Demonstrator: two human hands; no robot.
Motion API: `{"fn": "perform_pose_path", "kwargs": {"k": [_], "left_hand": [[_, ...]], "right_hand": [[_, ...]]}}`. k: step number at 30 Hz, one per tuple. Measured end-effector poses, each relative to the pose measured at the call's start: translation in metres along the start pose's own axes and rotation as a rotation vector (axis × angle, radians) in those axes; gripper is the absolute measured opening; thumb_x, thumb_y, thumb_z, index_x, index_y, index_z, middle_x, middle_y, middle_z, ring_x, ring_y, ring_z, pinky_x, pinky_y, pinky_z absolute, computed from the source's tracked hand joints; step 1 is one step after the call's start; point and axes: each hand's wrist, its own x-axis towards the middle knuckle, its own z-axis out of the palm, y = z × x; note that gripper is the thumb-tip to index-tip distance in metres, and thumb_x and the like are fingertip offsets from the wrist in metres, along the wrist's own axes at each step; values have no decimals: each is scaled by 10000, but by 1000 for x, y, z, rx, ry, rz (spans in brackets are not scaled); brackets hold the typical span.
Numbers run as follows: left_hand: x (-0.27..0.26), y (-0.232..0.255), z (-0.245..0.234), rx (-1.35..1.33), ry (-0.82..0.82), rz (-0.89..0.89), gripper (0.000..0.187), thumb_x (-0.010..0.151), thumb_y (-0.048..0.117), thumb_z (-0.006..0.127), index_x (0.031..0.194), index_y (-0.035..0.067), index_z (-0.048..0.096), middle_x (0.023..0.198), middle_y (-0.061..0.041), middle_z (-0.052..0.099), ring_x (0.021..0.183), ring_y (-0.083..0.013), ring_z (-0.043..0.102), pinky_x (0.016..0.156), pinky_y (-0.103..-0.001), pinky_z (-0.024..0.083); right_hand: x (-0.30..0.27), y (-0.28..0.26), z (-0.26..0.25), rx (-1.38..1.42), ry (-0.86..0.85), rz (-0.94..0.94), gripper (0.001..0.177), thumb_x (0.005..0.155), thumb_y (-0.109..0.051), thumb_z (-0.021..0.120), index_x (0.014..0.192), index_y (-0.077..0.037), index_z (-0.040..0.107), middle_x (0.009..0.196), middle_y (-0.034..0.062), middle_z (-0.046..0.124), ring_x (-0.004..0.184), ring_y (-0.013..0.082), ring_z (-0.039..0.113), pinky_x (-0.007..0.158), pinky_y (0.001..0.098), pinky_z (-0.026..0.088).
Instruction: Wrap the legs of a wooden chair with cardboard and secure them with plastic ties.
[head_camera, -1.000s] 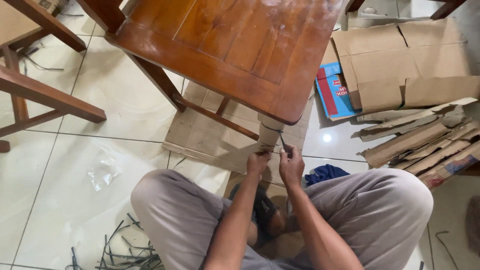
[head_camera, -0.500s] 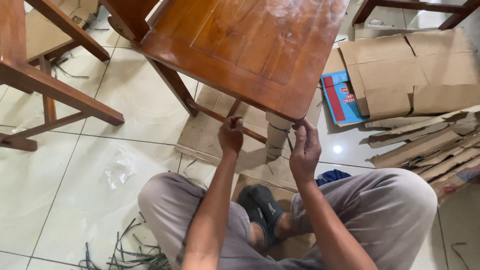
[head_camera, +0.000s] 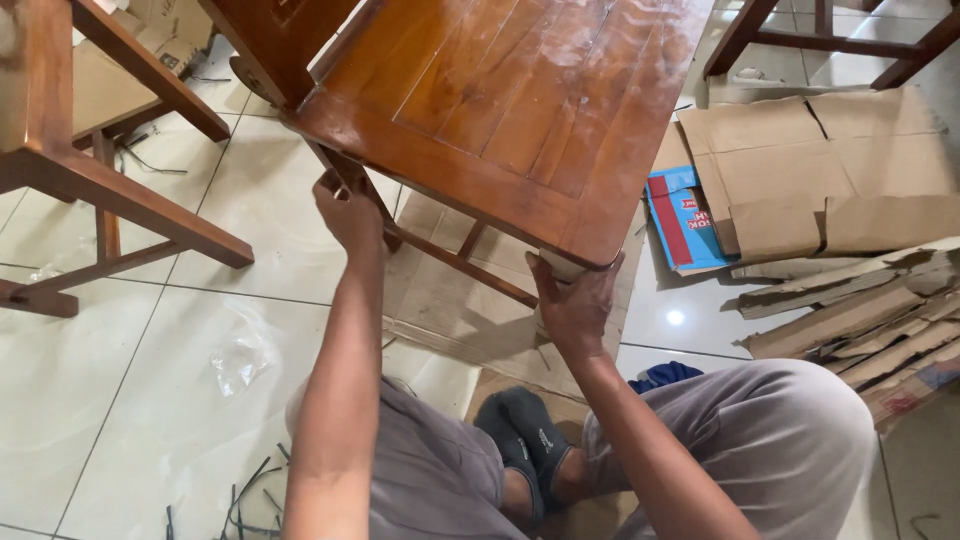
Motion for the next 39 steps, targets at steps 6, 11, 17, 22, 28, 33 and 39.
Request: {"fn": "perform_pose_path", "kwargs": {"k": [6,11,17,22,28,33,39], "left_hand": [[33,23,2,-367,-154,-3,544,1007,-73,482,1515,68,345,1466,-178,374,1394,-405,426,1186,-484,473],[72,11,5,-361,-243,93,418,972,-75,434,1319,139,520,1216,-78,519,1118,-273,577,979,-385,586],[81,12,4,-275,-202,99,210,989,3,474,1119,134,574,1046,-60,610,991,-220,628,873,-349,553],[79,-4,29,-290,-70,117,164,996,118,511,1121,174,601,1063,-57,641,1016,-211,635,899,-395,522],[46,2,39,-239,-13,89,240,989,210,480,1201,169,585,1167,-94,620,1144,-254,627,1036,-426,481],[15,18,39,-449,-72,59,271,991,256,443,1192,139,583,1131,-87,560,1103,-202,567,1045,-395,447],[19,32,18,-493,-282,-199,451,1043,576,349,1124,190,567,1084,-2,523,1145,-175,537,1109,-356,353]], "right_hand": [[8,-20,0,26,-14,256,691,629,-297,961,1167,-37,614,1010,219,669,986,485,677,840,611,571],[12,-21,1,-22,13,257,538,608,-252,944,1028,-51,674,871,244,689,901,520,684,709,627,542],[28,-21,6,43,-20,234,369,624,-182,913,894,-19,721,824,275,702,874,499,704,629,409,486],[62,14,6,196,-91,208,337,643,-128,859,937,-52,714,832,215,714,858,422,728,750,396,512],[123,39,-8,235,-248,180,251,707,-66,792,941,-147,747,880,91,740,911,217,694,875,461,538],[150,80,-6,207,-279,146,283,703,-89,785,973,-169,759,893,97,740,939,266,725,865,404,539],[150,58,-20,103,-248,302,418,722,-210,817,1096,-132,647,1038,185,724,1091,443,668,902,605,516]]}}
